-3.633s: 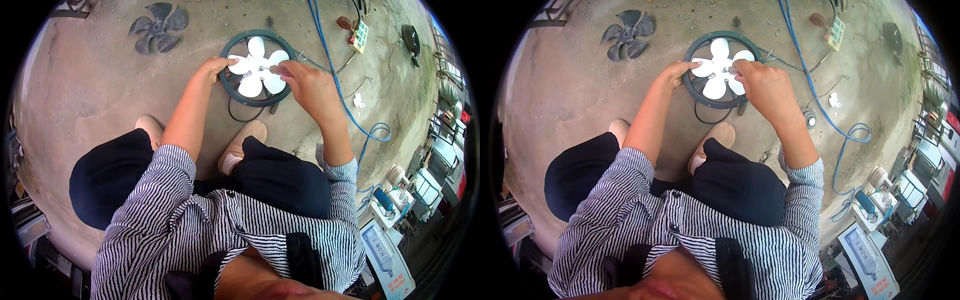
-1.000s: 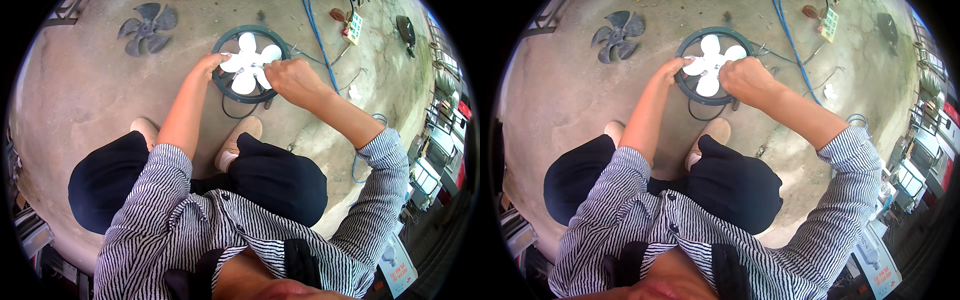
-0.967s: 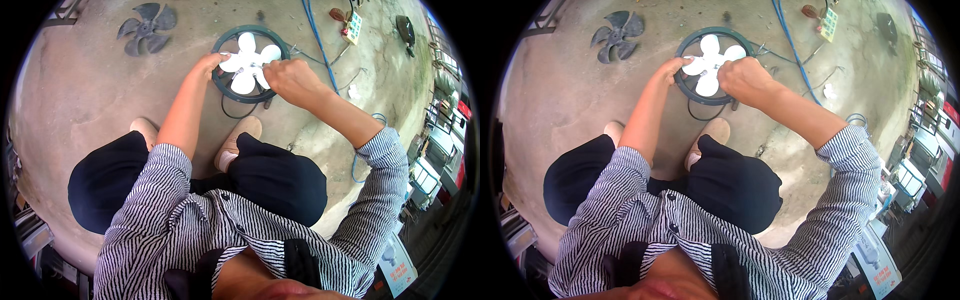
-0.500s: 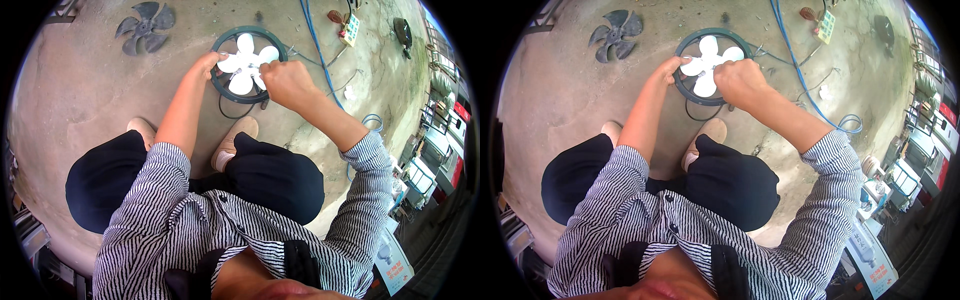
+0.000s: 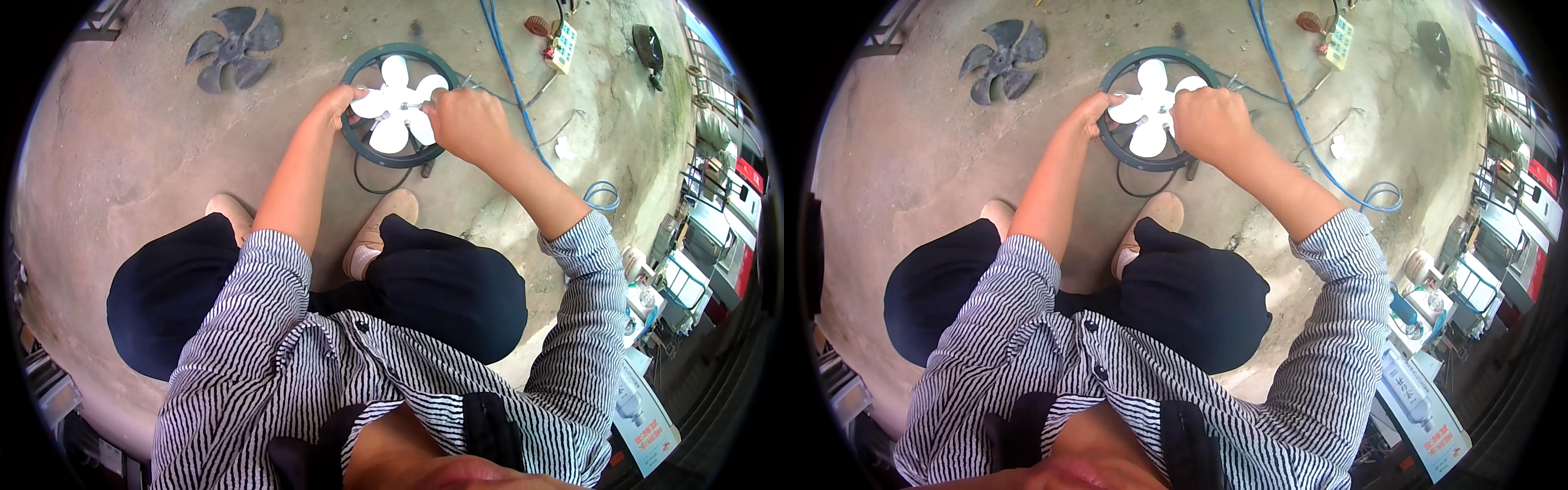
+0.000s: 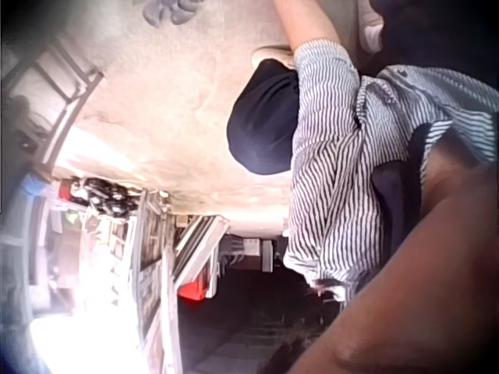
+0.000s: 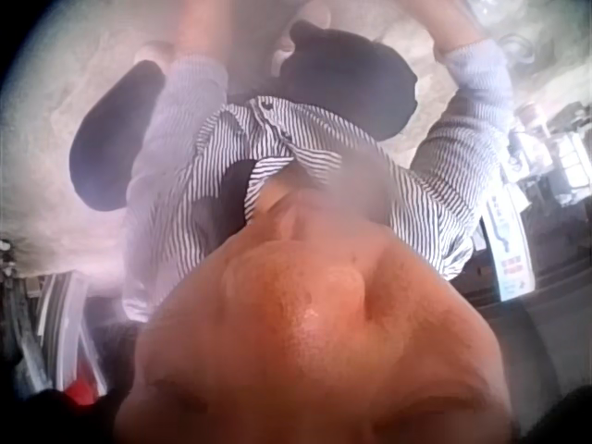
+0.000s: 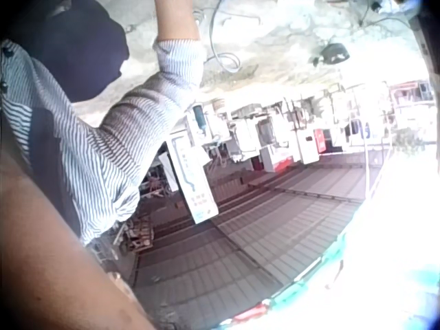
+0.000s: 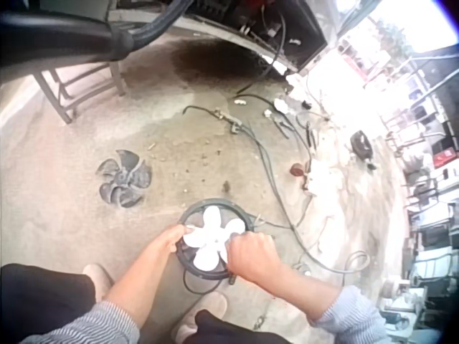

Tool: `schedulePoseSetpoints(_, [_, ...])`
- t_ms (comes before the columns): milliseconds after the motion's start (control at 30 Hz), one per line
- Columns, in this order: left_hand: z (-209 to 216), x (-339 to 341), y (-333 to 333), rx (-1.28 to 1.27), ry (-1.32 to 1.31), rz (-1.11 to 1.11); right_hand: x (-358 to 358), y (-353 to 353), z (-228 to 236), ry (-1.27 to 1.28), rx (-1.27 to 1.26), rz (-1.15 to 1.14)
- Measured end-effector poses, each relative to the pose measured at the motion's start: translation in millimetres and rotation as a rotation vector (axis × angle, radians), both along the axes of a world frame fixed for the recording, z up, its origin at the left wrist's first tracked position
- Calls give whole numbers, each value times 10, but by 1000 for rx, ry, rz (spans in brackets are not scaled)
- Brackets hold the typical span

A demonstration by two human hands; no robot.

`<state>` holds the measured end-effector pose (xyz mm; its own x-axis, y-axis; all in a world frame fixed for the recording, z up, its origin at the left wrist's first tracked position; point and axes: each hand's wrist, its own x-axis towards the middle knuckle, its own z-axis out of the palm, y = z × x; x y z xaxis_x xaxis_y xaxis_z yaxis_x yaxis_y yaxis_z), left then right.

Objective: The person assembles a small electric fan by attaching a motor to a circular frame and securing a white fan blade. They use a screwdriver to tighten screws and fasten the components together on the floor.

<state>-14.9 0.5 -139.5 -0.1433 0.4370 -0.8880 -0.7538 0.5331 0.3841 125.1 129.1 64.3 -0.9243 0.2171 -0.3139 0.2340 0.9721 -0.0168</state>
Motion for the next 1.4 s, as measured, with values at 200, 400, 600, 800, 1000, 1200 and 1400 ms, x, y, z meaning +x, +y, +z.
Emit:
schedulePoseSetpoints(200, [-57, 54, 24, -18, 81, 45, 29, 327, 115, 88, 189, 514])
schedulePoseSetpoints(400, [-28, 67, 4, -75, 143, 26, -87, 388, -9, -126, 251, 738])
schedulePoseSetpoints(600, [-71, 84, 3, -17, 125, 14, -128, 457, -61, -166, 174, 768])
schedulePoseSetpoints(800, [-12, 65, 6, -47, 112, 5, -132, 417, -73, -130, 119, 711])
schedulePoseSetpoints(1000, [-68, 64, 11, -20, 70, 43, -220, 293, 26, -212, 119, 668])
schedulePoseSetpoints(1200, [-105, 46, 22, -21, 73, -6, -154, 245, -5, -135, 115, 569])
schedulePoseSetpoints(1400, [-96, 47, 13, -18, 62, -9, -139, 166, 14, -159, 89, 430])
